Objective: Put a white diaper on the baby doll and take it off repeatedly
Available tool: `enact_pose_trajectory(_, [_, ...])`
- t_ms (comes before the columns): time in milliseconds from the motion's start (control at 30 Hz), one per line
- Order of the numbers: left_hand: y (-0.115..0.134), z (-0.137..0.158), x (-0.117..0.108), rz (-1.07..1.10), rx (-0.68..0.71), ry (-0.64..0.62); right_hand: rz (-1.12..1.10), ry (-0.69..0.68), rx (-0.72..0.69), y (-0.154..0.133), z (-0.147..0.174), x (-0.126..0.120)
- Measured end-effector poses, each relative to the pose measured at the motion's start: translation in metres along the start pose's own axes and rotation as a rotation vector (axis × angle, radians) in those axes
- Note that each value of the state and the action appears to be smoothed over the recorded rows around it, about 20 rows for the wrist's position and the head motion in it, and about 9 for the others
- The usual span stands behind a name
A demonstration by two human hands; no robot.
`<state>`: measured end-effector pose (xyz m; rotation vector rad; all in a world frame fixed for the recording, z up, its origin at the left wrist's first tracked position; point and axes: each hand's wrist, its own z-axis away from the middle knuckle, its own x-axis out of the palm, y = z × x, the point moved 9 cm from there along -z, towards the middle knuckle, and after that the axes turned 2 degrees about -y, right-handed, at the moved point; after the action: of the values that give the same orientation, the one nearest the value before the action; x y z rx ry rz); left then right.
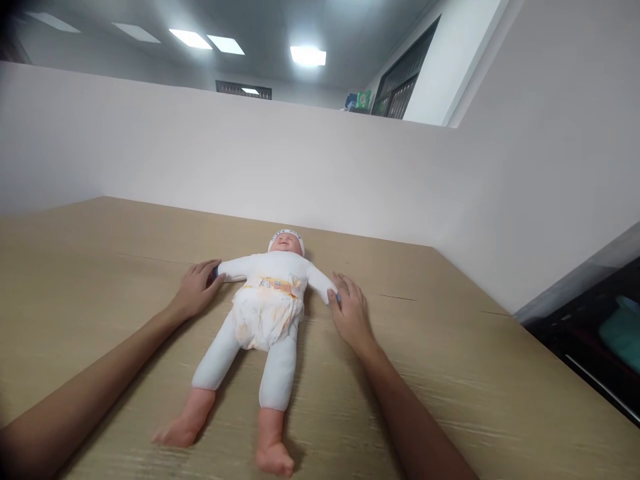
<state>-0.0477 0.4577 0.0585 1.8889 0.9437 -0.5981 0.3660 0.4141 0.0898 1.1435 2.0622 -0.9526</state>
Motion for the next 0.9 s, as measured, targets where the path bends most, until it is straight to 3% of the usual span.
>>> enact_pose_trajectory(133, [-0.013,-0.005,0.003,0.017,-0.043,-0.073,-0.074,-0.096,0.062,0.019,0.0,0.012])
enact_pose_trajectory(267, [-0.005,-0.005,-0.001,0.047,-0.067,-0.093,-0.128,-0.082,0.095,0.009,0.0,0.011])
enact_pose_trajectory(367, [0.013,0.002,0.01,0.163,-0.107,-0.218,-0.184,-0.103,0.134,-0.011,0.003,0.019])
enact_pose_trajectory(467, [0.042,0.012,0.026,0.418,-0.116,-0.347,-0.233,-0.1,0.201,-0.033,0.009,0.031])
enact_pose_trajectory(600, [0.07,0.02,0.024,0.666,-0.11,-0.328,-0.337,-0.035,0.249,-0.048,0.016,0.035])
enact_pose_trajectory(767, [0.086,0.039,-0.006,0.658,-0.148,-0.302,-0.496,-0.01,0.256,-0.06,0.016,0.013])
enact_pose_trajectory(900, [0.113,0.093,-0.052,0.529,-0.175,-0.222,-0.551,-0.038,0.217,-0.083,0.029,-0.032])
